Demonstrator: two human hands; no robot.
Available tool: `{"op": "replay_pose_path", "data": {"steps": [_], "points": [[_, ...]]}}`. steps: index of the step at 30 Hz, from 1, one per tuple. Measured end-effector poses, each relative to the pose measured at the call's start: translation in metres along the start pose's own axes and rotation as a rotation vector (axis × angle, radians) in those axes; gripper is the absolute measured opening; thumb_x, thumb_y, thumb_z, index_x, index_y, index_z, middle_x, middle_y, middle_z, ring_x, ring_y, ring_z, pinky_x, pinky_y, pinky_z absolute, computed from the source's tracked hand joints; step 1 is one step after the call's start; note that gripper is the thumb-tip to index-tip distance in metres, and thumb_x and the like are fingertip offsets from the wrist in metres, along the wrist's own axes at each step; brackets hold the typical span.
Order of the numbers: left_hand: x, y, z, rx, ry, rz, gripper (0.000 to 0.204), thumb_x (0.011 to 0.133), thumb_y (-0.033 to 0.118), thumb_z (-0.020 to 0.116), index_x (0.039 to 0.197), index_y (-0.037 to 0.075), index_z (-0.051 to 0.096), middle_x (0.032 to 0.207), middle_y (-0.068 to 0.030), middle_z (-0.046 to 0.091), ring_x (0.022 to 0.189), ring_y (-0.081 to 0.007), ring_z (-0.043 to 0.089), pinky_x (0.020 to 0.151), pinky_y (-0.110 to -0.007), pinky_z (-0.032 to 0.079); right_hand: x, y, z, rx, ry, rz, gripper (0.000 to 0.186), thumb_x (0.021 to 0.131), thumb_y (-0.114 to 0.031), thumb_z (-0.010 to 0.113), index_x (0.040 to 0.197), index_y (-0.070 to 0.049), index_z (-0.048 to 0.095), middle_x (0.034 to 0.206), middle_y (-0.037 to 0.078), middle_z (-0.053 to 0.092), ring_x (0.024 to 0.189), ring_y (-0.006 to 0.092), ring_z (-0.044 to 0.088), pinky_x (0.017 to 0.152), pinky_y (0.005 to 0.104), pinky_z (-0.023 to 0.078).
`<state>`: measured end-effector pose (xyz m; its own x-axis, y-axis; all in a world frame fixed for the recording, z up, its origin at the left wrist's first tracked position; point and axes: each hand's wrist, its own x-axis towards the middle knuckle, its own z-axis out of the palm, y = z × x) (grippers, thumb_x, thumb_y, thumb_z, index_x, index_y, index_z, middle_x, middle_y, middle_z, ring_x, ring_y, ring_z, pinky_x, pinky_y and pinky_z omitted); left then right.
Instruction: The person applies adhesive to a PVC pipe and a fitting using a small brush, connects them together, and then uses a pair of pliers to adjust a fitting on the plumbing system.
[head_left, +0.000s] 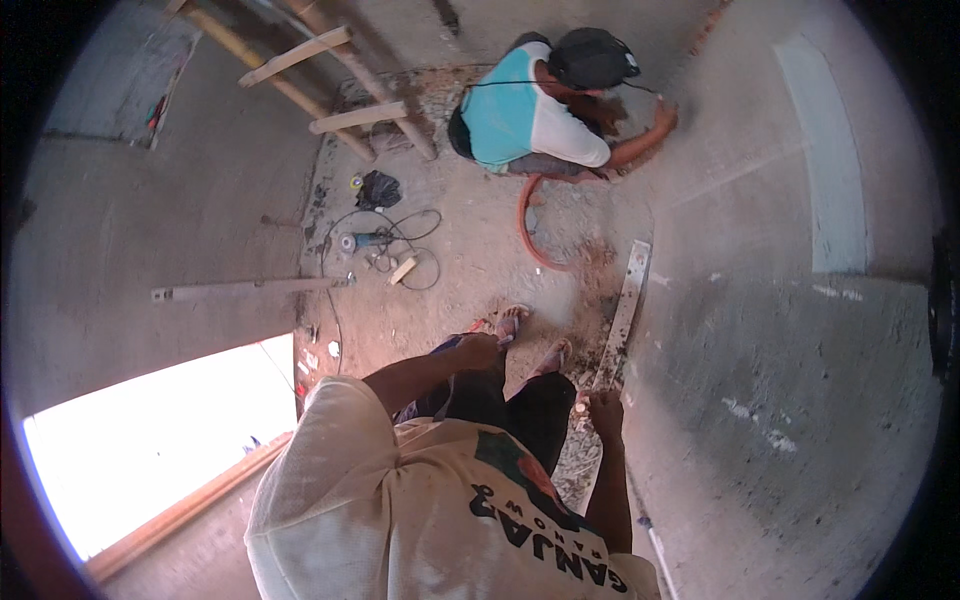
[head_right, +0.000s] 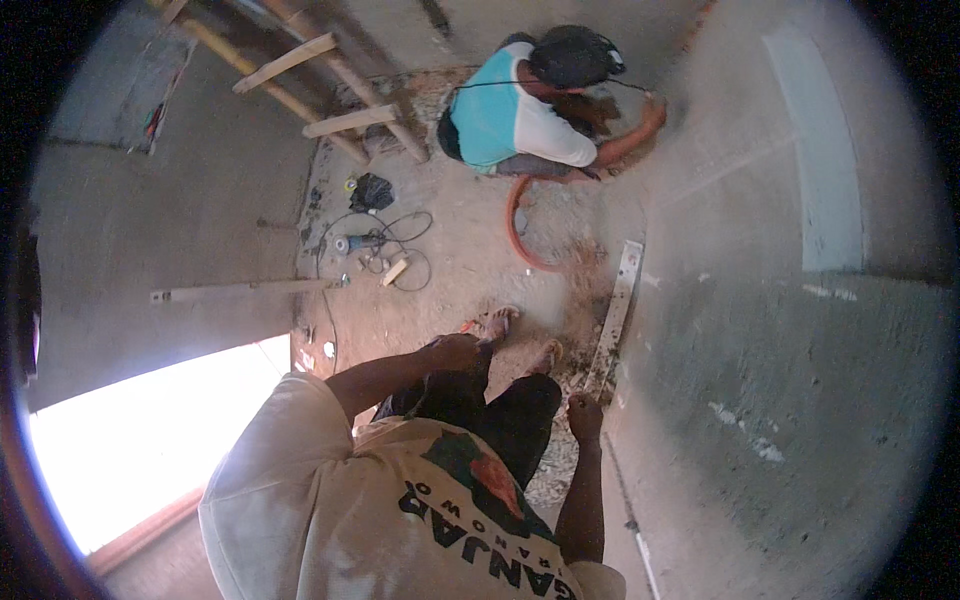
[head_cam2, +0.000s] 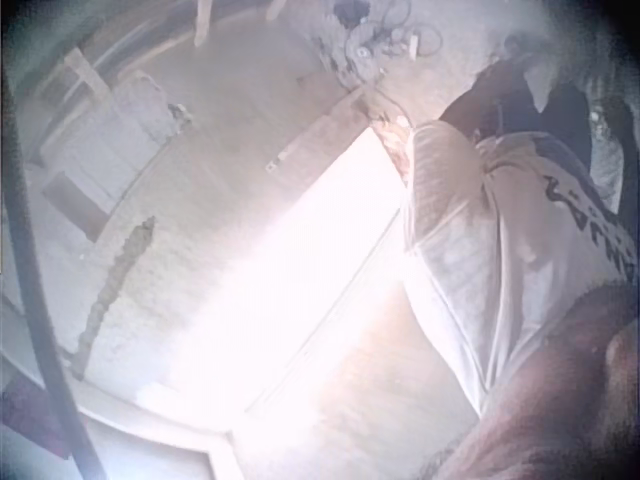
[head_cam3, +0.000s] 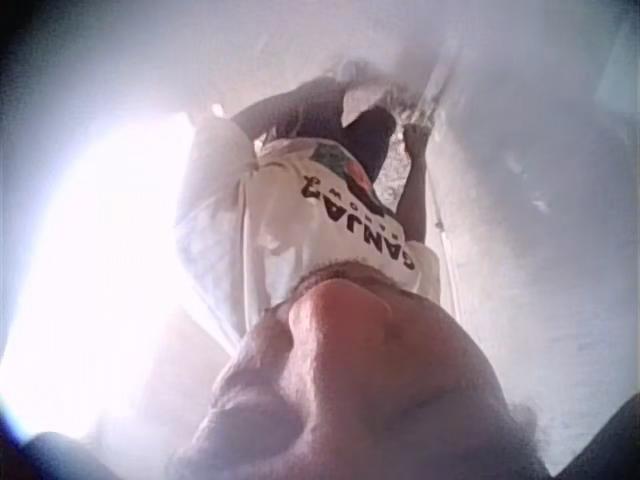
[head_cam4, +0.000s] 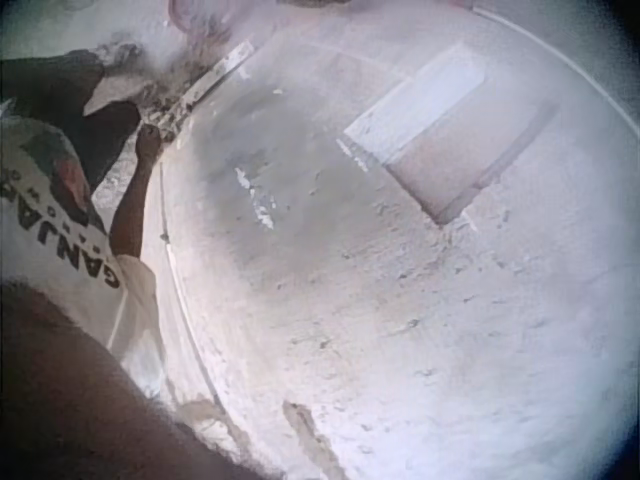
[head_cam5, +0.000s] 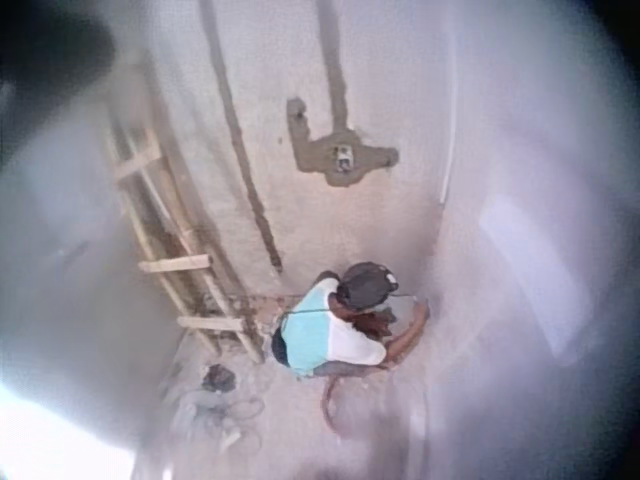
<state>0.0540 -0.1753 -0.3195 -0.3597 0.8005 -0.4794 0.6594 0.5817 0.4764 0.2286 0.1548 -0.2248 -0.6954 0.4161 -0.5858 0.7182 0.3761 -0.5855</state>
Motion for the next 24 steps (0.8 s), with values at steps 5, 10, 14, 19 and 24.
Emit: {"op": "replay_pose_path", "data": {"steps": [5,10,14,19,24], "points": [[-0.049,-0.001,0.025,-0.224,-0.232,-0.452,0.031,0.076,0.025,0.059,0.094,0.001,0.069,0.094,-0.0210,0.067,0.085,-0.0361,0.067,0.075,-0.048,0.053,0.018,0.068,-0.012,-0.128,-0.110,-0.400,0.034,0.081,-0.032,0.059,0.072,0.000,0.066,0.068,0.018,0.063,0.066,0.0291,0.065,0.066,0.0443,0.050],[-0.077,0.038,0.085,-0.266,-0.148,-0.547,0.040,0.076,0.034,0.059,0.096,0.001,0.070,0.095,-0.0231,0.068,0.091,-0.0353,0.067,0.082,-0.045,0.053,0.093,0.132,-0.045,-0.251,-0.261,-0.041,0.019,0.078,-0.026,0.064,0.084,-0.010,0.073,0.087,0.017,0.069,0.082,0.0330,0.066,0.073,0.0429,0.052],[-0.083,0.061,0.085,-0.392,-0.038,-0.670,0.044,0.079,0.038,0.056,0.098,-0.001,0.069,0.096,-0.0255,0.067,0.089,-0.0368,0.067,0.081,-0.047,0.053,0.133,0.152,-0.075,-0.267,-0.213,-0.009,0.023,0.083,-0.025,0.059,0.083,-0.004,0.070,0.075,0.013,0.067,0.066,0.0269,0.064,0.059,0.0372,0.050],[-0.116,0.099,0.061,-0.302,-0.034,-0.549,0.041,0.080,0.038,0.058,0.083,0.000,0.071,0.083,-0.0247,0.067,0.076,-0.0344,0.068,0.068,-0.045,0.053,0.158,0.094,-0.104,-0.482,-0.106,-0.323,0.021,0.086,-0.023,0.059,0.081,-0.004,0.067,0.064,0.008,0.063,0.052,0.0201,0.062,0.047,0.0335,0.047],[-0.168,0.119,0.103,-0.910,0.007,-0.614,0.035,0.076,0.034,0.063,0.066,0.000,0.068,0.063,-0.0173,0.065,0.060,-0.0260,0.066,0.059,-0.038,0.051,0.164,0.057,-0.106,-0.391,-0.125,-0.658,0.025,0.085,-0.021,0.059,0.071,-0.002,0.065,0.058,0.009,0.060,0.051,0.0197,0.060,0.048,0.0350,0.046]]}}
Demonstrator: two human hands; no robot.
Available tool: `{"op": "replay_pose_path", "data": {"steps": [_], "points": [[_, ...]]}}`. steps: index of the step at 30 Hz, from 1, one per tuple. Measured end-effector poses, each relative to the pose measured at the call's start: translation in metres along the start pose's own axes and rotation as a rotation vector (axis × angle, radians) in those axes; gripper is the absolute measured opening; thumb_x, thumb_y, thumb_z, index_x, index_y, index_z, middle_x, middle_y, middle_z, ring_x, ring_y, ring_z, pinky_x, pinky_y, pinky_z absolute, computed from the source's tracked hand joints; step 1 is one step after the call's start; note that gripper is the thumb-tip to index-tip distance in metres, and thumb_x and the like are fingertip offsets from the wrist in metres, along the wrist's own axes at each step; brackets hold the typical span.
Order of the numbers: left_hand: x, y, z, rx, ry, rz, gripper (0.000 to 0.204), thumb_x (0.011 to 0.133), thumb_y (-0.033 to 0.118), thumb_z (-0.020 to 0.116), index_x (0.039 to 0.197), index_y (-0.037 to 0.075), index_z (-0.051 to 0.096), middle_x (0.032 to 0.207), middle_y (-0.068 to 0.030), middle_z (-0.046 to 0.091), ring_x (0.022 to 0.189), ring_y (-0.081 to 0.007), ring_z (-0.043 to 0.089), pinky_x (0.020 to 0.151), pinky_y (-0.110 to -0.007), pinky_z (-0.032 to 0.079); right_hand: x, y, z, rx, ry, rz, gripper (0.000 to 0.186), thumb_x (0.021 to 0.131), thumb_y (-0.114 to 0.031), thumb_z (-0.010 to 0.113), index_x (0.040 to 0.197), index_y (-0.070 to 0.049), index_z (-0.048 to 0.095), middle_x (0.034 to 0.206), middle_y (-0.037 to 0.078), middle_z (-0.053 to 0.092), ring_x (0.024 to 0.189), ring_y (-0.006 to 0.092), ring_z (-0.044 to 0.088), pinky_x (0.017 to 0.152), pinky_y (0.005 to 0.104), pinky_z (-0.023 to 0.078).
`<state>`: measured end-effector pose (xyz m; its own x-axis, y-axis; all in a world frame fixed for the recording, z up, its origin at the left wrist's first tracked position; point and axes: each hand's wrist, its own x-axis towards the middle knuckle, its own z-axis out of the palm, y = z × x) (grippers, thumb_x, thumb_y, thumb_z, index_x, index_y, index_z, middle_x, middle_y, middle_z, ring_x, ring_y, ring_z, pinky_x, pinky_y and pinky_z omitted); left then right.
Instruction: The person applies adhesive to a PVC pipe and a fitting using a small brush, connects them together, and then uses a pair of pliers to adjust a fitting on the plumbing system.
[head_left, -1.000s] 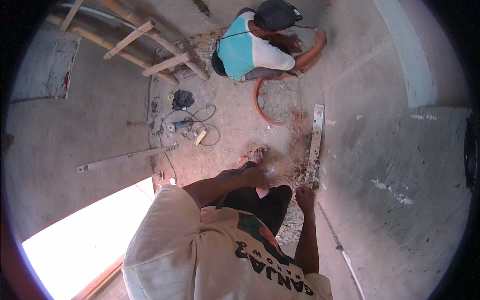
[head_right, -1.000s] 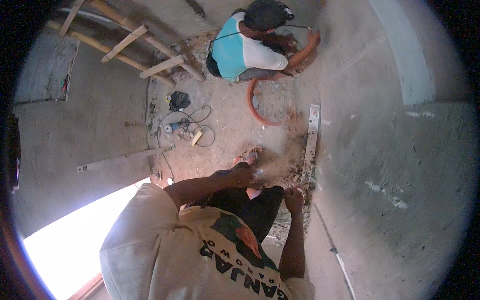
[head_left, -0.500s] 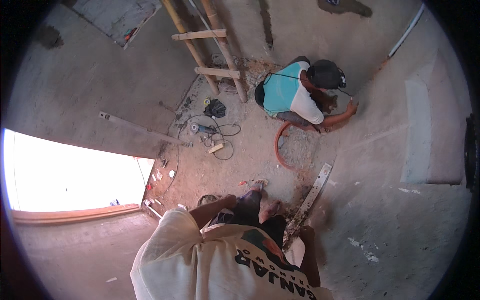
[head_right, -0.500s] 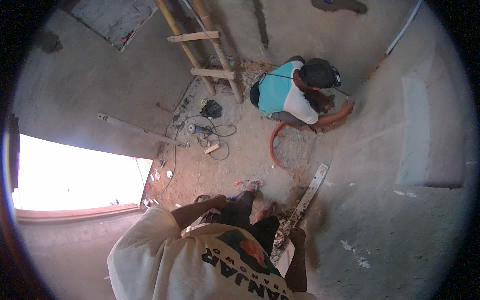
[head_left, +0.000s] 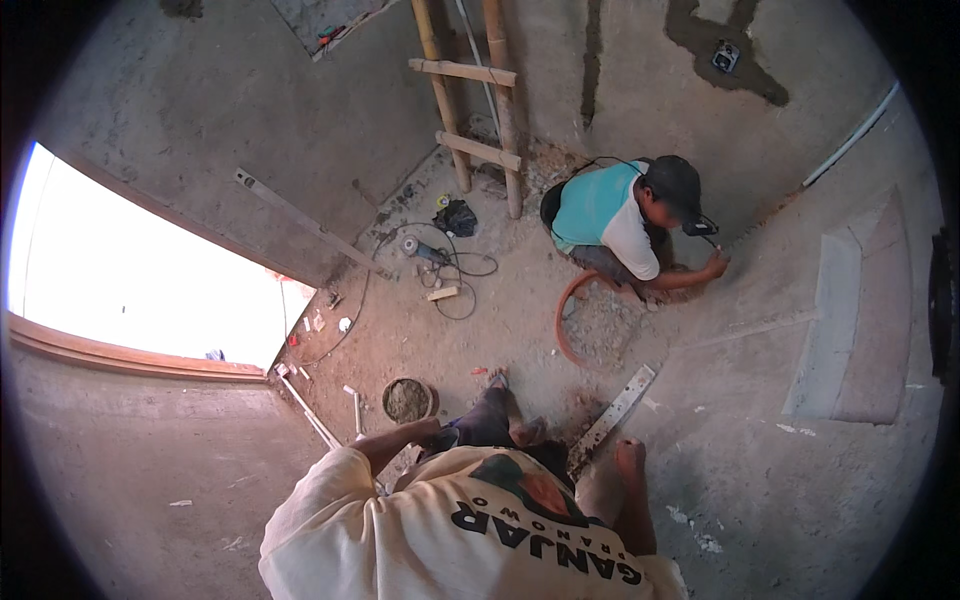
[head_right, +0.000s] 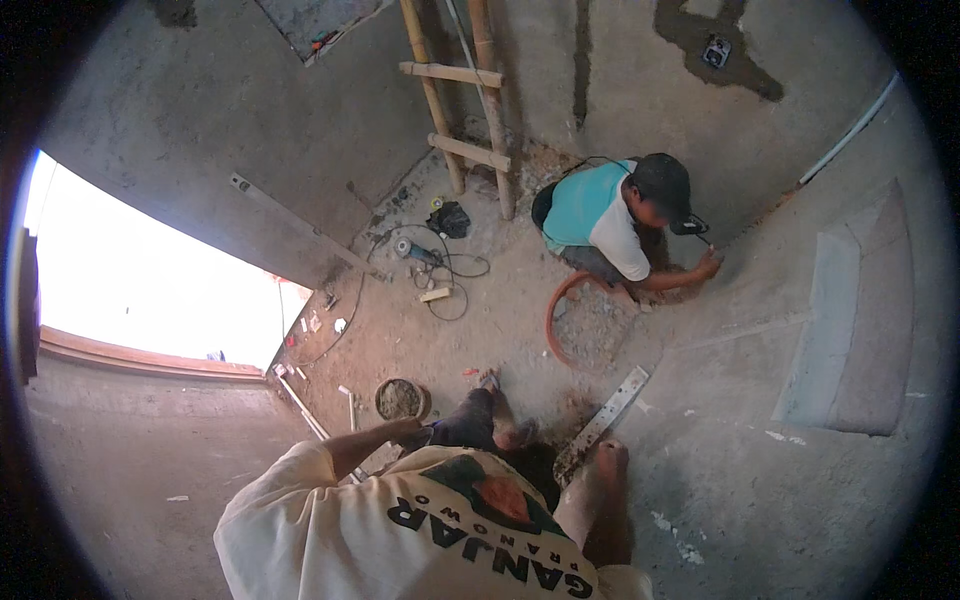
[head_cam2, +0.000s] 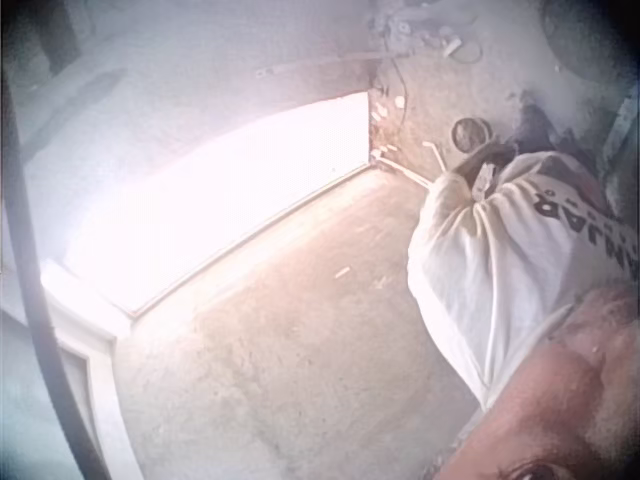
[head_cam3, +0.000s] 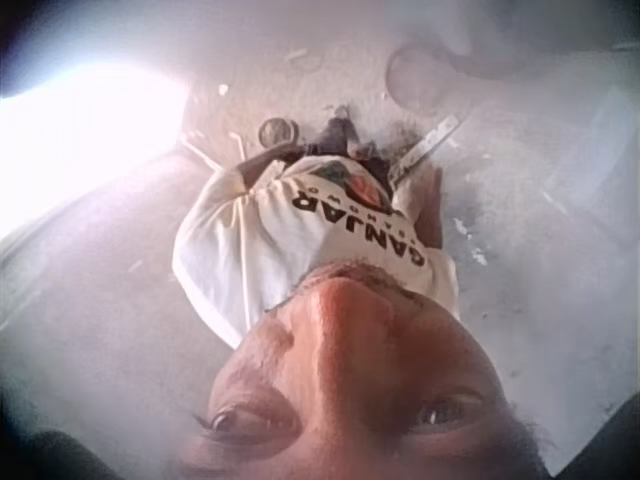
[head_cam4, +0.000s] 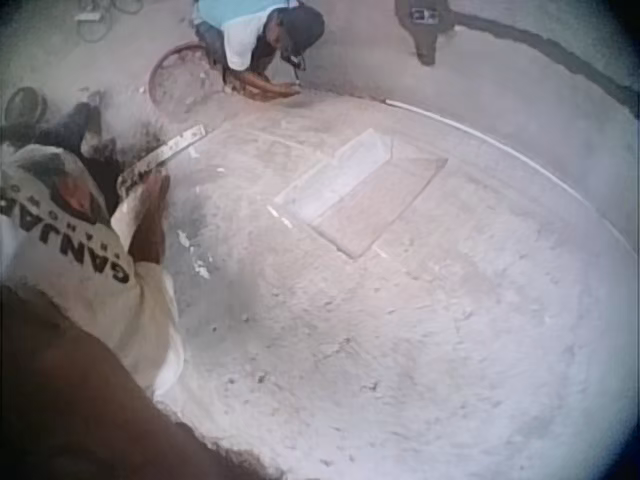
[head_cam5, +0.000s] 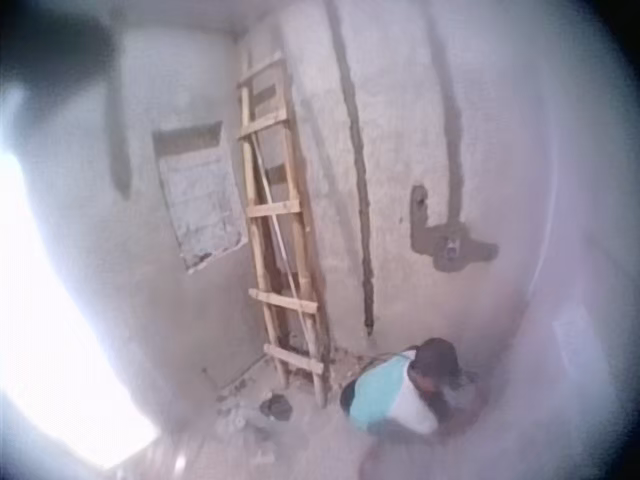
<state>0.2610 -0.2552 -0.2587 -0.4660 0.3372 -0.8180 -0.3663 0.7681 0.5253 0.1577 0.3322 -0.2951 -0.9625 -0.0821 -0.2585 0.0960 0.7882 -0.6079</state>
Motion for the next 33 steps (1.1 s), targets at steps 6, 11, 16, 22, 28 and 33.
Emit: {"op": "replay_pose_path", "data": {"steps": [6,11,16,22,28,33], "points": [[-0.012,-0.041,0.014,-0.080,0.077,-0.057,0.027,0.075,0.024,0.063,0.064,0.000,0.066,0.059,-0.0120,0.063,0.054,-0.0205,0.063,0.052,-0.037,0.050,0.026,-0.104,-0.020,0.327,-0.194,0.402,0.024,0.083,-0.021,0.058,0.072,-0.001,0.066,0.060,0.011,0.061,0.054,0.0217,0.060,0.054,0.0376,0.048],[-0.044,0.002,-0.012,-0.676,0.242,-0.217,0.026,0.081,0.022,0.058,0.075,-0.002,0.065,0.061,-0.0093,0.060,0.049,-0.0179,0.055,0.044,-0.035,0.044,0.055,-0.097,0.003,0.112,-0.283,0.376,0.027,0.083,-0.023,0.055,0.086,-0.001,0.071,0.071,0.018,0.068,0.066,0.0286,0.068,0.062,0.0409,0.052],[-0.059,0.009,-0.044,-0.753,0.293,-0.288,0.051,0.079,0.013,0.059,0.128,-0.002,0.050,0.070,-0.0085,0.057,0.052,-0.0151,0.053,0.041,-0.033,0.040,0.075,-0.091,0.020,-0.093,-0.253,0.280,0.027,0.082,-0.025,0.056,0.086,-0.003,0.071,0.072,0.018,0.068,0.069,0.0295,0.068,0.067,0.0414,0.053],[-0.032,-0.050,-0.077,-0.615,0.097,-0.256,0.047,0.076,0.009,0.059,0.122,0.002,0.056,0.080,-0.0124,0.064,0.057,-0.0178,0.058,0.045,-0.034,0.046,0.116,-0.175,0.023,0.089,-0.269,0.373,0.024,0.081,-0.024,0.056,0.082,-0.004,0.071,0.070,0.017,0.067,0.067,0.0300,0.067,0.067,0.0409,0.053],[-0.021,-0.102,-0.094,-0.332,-0.006,-0.107,0.017,0.079,0.012,0.059,0.084,0.000,0.070,0.075,-0.0084,0.065,0.056,-0.0151,0.057,0.048,-0.034,0.047,0.177,-0.215,0.058,-0.059,-0.273,0.121,0.022,0.080,-0.020,0.056,0.072,-0.003,0.067,0.056,0.008,0.061,0.050,0.0163,0.060,0.050,0.0319,0.048],[-0.065,-0.041,-0.155,-0.431,-0.093,-0.202,0.016,0.080,0.011,0.059,0.085,0.001,0.071,0.075,-0.0048,0.065,0.062,-0.0146,0.057,0.054,-0.033,0.048,0.218,-0.259,0.071,0.073,-0.378,0.180,0.021,0.080,-0.020,0.056,0.070,-0.005,0.067,0.053,0.007,0.060,0.050,0.0182,0.060,0.052,0.0331,0.048]]}}
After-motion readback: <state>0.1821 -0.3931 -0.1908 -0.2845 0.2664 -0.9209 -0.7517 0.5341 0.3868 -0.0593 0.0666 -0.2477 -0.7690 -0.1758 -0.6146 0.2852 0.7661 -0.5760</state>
